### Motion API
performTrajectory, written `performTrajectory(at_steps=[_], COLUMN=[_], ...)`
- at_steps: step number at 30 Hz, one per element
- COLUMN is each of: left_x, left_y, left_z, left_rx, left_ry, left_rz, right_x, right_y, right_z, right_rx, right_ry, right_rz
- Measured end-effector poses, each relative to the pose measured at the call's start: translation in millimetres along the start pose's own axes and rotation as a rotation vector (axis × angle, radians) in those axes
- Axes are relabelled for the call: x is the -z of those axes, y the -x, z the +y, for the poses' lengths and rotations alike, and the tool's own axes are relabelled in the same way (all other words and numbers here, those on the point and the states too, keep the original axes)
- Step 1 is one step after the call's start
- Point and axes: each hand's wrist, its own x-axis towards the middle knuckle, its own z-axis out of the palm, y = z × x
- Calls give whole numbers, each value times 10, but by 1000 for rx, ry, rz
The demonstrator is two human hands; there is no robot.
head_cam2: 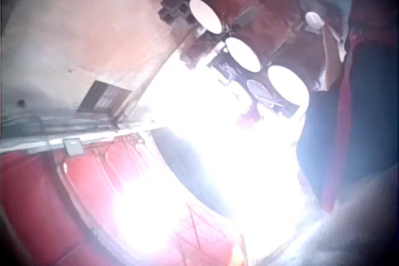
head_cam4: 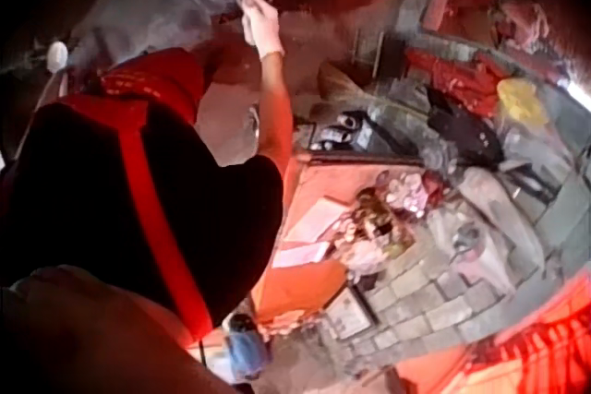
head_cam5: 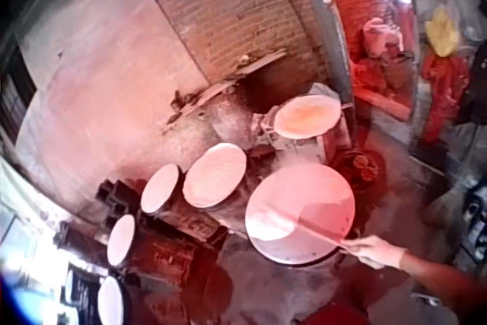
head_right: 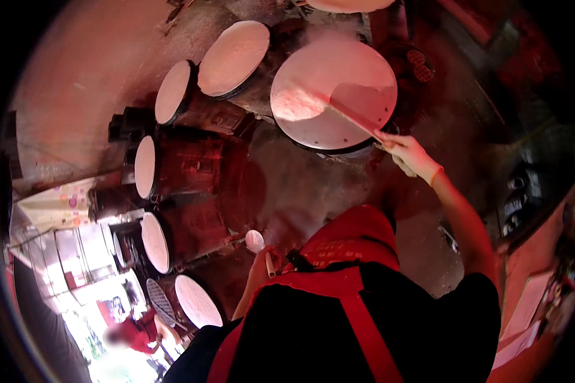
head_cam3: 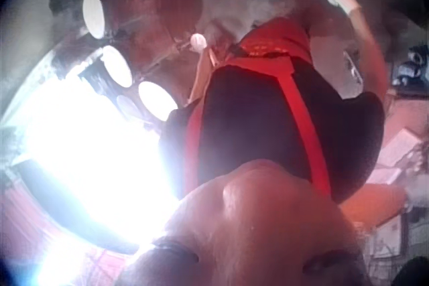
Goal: The person prepares thin crepes by spreading batter onto multiple hot circular plates using a ladle and a wooden stick.
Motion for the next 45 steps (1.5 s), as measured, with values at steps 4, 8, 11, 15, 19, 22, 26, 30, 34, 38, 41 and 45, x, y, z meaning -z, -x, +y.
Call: performTrajectory(at_steps=[4, 8, 11, 15, 19, 22, 26, 30, 34, 38, 41, 45], left_x=[355, 687, 598, 953, 1335, 1543, 1916, 1250, 918, 750, 557, 406], left_y=[-606, -906, -497, -126, 192, 180, 62, 207, 237, 277, 320, 347], left_z=[482, 735, 831, 729, 544, 487, 357, 687, 865, 908, 853, 827], left_rx=[148, 226, 124, 76, 38, 51, 96, 103, 104, 70, 68, 84], left_ry=[-17, 35, -105, 56, 107, 98, 138, 53, -56, -89, -124, -126], left_rz=[-127, -26, -4, -14, -74, -74, -64, -93, -107, -171, -176, -181], right_x=[-357, -1176, -2282, -3052, -3418, -3229, -3863, -3723, -3190, -2896, -2752, -3099], right_y=[830, 759, 61, -2000, -3435, -3860, -3078, -1905, -1304, -981, -1167, -1045], right_z=[411, 985, 615, 575, 339, 711, 1139, 991, 980, 528, 327, 389], right_rx=[40, 303, 280, 513, 662, 575, 488, 477, 325, 280, 353, 258], right_ry=[10, -304, -612, -807, -231, -602, -869, -853, -849, -630, -845, -456], right_rz=[114, 356, 402, 310, 1136, 1001, 679, 633, 592, 809, 794, 375])
